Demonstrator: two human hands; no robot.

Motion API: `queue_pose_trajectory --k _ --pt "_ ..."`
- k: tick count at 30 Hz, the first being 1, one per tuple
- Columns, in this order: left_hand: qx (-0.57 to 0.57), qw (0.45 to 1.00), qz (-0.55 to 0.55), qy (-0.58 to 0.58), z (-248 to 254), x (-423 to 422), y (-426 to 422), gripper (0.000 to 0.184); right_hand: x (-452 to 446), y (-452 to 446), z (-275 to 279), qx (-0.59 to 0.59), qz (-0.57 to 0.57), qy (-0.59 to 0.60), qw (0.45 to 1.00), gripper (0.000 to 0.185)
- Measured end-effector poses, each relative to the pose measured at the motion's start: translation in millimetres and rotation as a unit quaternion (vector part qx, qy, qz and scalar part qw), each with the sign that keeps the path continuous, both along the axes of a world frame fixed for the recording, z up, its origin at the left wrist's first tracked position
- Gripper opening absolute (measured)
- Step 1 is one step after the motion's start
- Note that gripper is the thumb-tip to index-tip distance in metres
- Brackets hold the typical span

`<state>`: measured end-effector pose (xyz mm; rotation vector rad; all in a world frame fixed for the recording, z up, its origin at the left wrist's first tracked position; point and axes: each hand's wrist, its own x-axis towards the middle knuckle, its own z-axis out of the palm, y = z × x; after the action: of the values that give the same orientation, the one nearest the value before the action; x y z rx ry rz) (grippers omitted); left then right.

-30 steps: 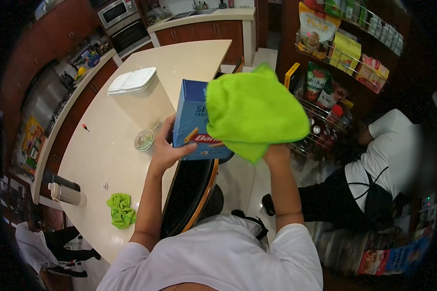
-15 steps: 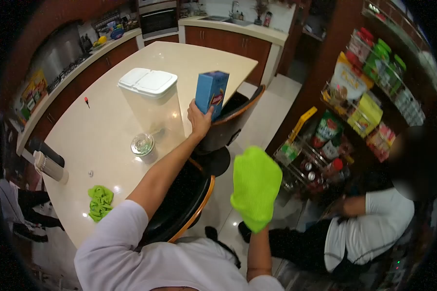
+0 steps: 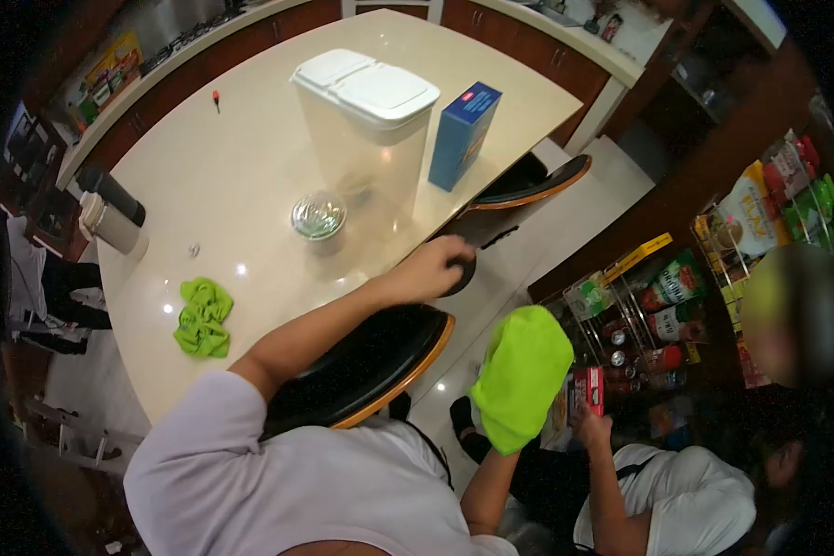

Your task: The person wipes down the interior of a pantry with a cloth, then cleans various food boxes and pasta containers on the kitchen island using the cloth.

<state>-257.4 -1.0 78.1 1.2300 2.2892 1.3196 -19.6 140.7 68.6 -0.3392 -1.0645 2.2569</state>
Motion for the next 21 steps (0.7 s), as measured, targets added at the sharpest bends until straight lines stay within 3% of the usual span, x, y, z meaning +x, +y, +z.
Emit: queue_pose_trajectory --k 2,3,6,7,9,10,12,14,16,17,18,20,21 --pt "-0.089 0.988 0.126 -0.016 53 45 -66 0.059 -5 -3 3 0.010 0.014 0.001 1.000 0.038" --pt "-0.117 0.960 0.245 0.074 59 48 -96 0.070 -9 -6 4 0.018 0.023 0.004 1.000 0.038" --pt "-0.144 0.814 0.502 0.254 48 35 -145 0.091 -23 -19 9 0.044 0.054 0.008 0.998 0.039" --pt "-0.146 0.814 0.503 0.252 30 26 -150 0.091 -26 -23 11 0.055 0.065 0.010 0.996 0.039" --pt "0.001 0.858 0.465 0.219 -8 1 -156 0.097 -39 -30 16 0.079 0.091 0.014 0.993 0.039" --pt "0.002 0.858 0.463 0.221 -13 -9 -156 0.097 -44 -34 19 0.093 0.102 0.017 0.990 0.039" --pt "0.103 0.901 0.408 0.101 -18 -17 -153 0.103 -52 -44 27 0.134 0.124 0.018 0.983 0.039" --pt "0.098 0.898 0.408 0.137 -2 -4 -148 0.100 -57 -54 35 0.183 0.148 0.016 0.972 0.039" --pt "0.196 0.919 0.333 0.080 25 22 -142 0.098 -63 -67 43 0.251 0.169 0.013 0.953 0.040" --pt "0.185 0.923 0.303 0.147 30 32 -139 0.083 -68 -76 47 0.290 0.179 0.014 0.940 0.040" --pt "0.182 0.927 0.295 0.144 28 40 -136 0.083 -72 -87 49 0.331 0.186 0.014 0.925 0.040" --pt "0.219 0.956 0.142 0.132 24 57 -131 0.078 -83 -103 57 0.391 0.186 0.021 0.901 0.040" --pt "0.216 0.958 0.134 0.130 26 64 -128 0.078 -90 -106 61 0.403 0.186 0.026 0.896 0.040"
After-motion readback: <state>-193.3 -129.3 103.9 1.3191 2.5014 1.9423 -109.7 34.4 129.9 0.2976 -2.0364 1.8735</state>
